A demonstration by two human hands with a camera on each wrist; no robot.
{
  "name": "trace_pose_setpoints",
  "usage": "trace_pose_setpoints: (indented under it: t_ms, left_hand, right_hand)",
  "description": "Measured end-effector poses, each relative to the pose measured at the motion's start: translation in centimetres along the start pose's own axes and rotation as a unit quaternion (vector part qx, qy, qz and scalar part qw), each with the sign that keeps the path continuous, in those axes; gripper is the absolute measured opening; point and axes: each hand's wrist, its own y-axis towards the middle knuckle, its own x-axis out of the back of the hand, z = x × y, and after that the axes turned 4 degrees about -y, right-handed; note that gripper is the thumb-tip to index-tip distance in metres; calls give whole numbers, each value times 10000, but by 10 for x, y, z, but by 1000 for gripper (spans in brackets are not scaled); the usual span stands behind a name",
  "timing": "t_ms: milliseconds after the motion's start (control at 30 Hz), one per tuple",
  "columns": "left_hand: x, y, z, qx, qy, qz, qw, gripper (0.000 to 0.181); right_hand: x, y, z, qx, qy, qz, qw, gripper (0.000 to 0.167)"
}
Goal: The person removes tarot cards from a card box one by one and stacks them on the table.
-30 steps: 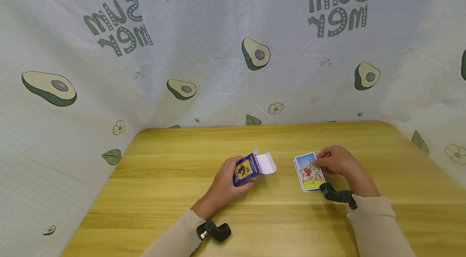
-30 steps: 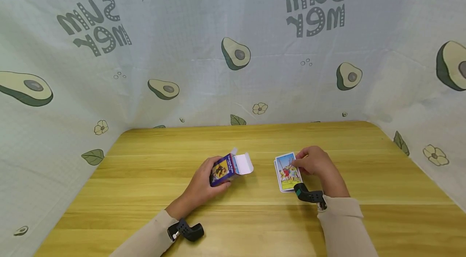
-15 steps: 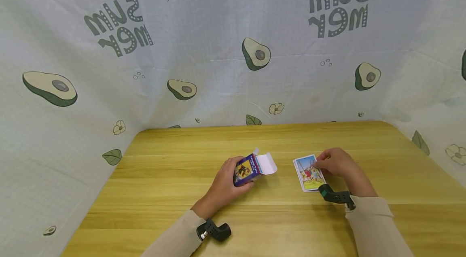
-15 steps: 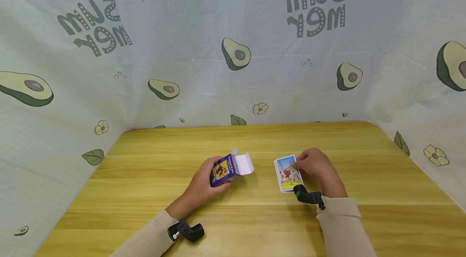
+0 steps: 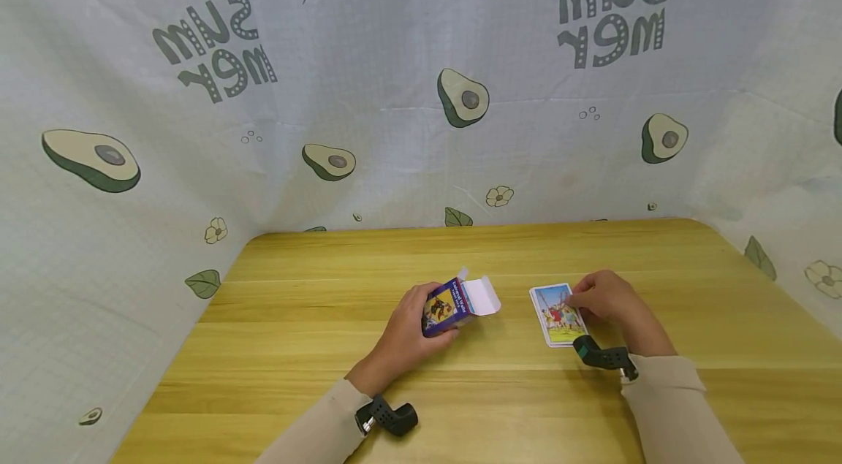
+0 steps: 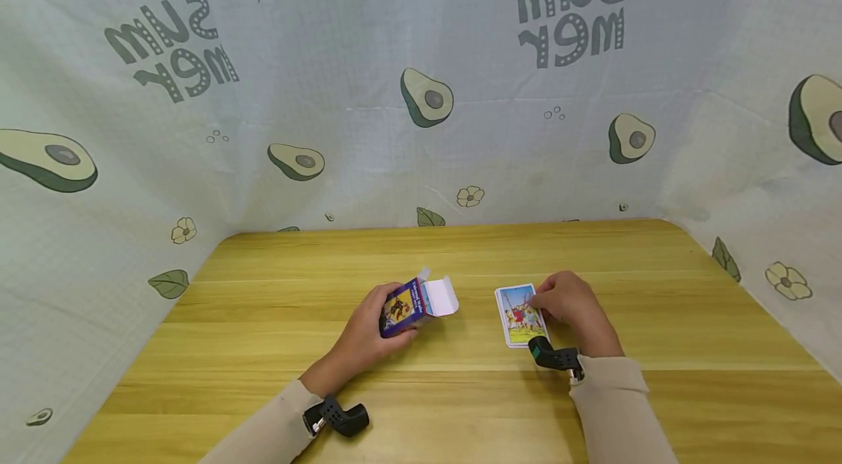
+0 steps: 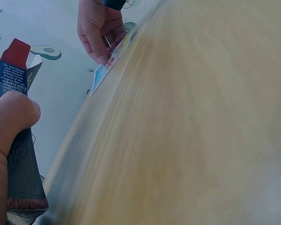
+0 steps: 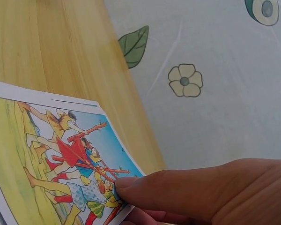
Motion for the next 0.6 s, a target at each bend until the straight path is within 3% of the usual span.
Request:
trace_pose_setpoints:
  t_ms: [600]
  left_hand:
    - [0,-1,0,78,-17,28,10000,74]
  right_hand:
    - [-4,-6,5,6,-229,-179,9996,24]
